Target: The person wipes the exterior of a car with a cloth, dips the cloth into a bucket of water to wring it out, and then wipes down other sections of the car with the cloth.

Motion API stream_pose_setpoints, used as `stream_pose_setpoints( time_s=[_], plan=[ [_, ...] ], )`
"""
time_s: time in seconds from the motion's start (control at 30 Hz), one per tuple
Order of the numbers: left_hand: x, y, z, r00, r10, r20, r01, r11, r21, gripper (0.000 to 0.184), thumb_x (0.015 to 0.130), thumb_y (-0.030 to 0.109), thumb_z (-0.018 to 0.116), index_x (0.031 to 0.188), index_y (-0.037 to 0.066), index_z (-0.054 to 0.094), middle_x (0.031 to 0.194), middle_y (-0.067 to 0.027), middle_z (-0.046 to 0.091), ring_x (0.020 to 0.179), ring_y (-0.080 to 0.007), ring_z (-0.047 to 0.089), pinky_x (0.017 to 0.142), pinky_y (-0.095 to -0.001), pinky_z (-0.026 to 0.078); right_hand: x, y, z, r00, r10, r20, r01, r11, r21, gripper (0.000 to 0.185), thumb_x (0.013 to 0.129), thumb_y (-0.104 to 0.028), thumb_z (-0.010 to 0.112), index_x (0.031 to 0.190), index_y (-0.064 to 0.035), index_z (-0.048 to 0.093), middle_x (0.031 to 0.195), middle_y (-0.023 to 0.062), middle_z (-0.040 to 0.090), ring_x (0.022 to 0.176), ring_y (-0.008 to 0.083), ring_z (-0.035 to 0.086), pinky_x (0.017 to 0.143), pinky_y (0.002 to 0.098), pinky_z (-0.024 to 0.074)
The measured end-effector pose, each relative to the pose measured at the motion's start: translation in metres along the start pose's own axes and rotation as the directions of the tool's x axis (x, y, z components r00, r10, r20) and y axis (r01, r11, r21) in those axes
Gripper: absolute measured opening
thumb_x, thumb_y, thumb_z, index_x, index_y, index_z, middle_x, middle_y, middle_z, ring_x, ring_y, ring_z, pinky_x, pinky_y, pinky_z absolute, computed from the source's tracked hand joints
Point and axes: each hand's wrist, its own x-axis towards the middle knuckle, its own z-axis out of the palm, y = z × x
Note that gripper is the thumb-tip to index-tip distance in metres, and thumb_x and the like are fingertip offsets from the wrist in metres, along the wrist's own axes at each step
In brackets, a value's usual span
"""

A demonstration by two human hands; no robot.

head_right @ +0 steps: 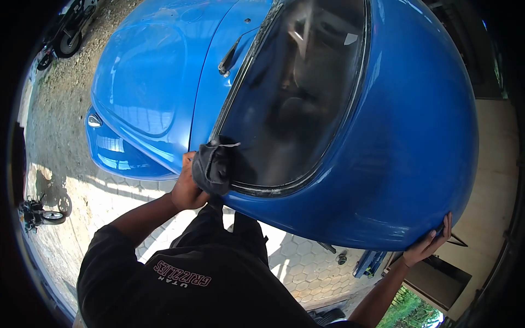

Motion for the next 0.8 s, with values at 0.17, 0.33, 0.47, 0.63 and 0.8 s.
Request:
stream_pose_setpoints(
  time_s=[0.17,0.33,0.47,0.63,0.8],
  plan=[
    [-0.029,-0.002,-0.011,1.0,0.016,0.02,-0.017,1.0,0.021,0.051,0.086,0.013,0.083,0.137,0.013,0.08,0.153,-0.0177,0.07,0.148,-0.0461,0.059,0.125,-0.0633,0.037,-0.001,0.0,-0.003,1.0,-0.007,0.01,0.007,1.0,-0.03,0.056,0.121,-0.034,0.045,0.157,0.0059,0.059,0.168,0.0249,0.059,0.159,0.0414,0.052,0.138,0.0585,0.0341],
    [-0.004,0.04,0.014,0.997,-0.047,-0.069,0.036,0.988,-0.153,0.053,0.086,0.009,0.085,0.138,0.006,0.077,0.152,-0.0237,0.069,0.147,-0.0534,0.058,0.128,-0.07,0.039,-0.001,0.002,-0.001,1.0,-0.02,-0.001,0.02,1.0,-0.02,0.056,0.121,-0.033,0.044,0.157,0.0062,0.06,0.168,0.025,0.059,0.158,0.0418,0.054,0.138,0.0589,0.0349],
    [0.011,0.062,0.031,0.995,0.054,-0.083,-0.073,0.964,-0.255,0.054,0.089,0.009,0.085,0.142,0.005,0.075,0.157,-0.0269,0.064,0.148,-0.0547,0.058,0.131,-0.0693,0.036,0.0,0.003,-0.003,1.0,-0.027,0.0,0.027,0.999,-0.023,0.055,0.122,-0.032,0.044,0.158,0.0063,0.06,0.168,0.0251,0.059,0.158,0.0417,0.054,0.138,0.0586,0.0352],
    [0.054,0.113,0.029,0.972,0.105,-0.212,-0.149,0.968,-0.204,0.052,0.091,0.01,0.085,0.14,0.001,0.072,0.16,-0.0307,0.059,0.147,-0.0525,0.057,0.122,-0.0677,0.042,-0.001,0.0,-0.002,1.0,-0.014,0.008,0.014,1.0,-0.017,0.054,0.122,-0.032,0.046,0.159,0.0058,0.058,0.168,0.0251,0.058,0.159,0.0416,0.053,0.138,0.058,0.0353],
    [0.017,0.063,0.017,0.988,0.086,-0.131,-0.099,0.991,-0.094,0.045,0.091,0.003,0.076,0.136,0.001,0.074,0.153,-0.0286,0.063,0.141,-0.0547,0.057,0.12,-0.0633,0.042,0.0,0.002,-0.002,0.999,-0.03,0.02,0.031,0.999,-0.022,0.054,0.122,-0.032,0.046,0.159,0.0052,0.056,0.168,0.0254,0.058,0.159,0.0415,0.053,0.138,0.0579,0.0355]
  ],
)
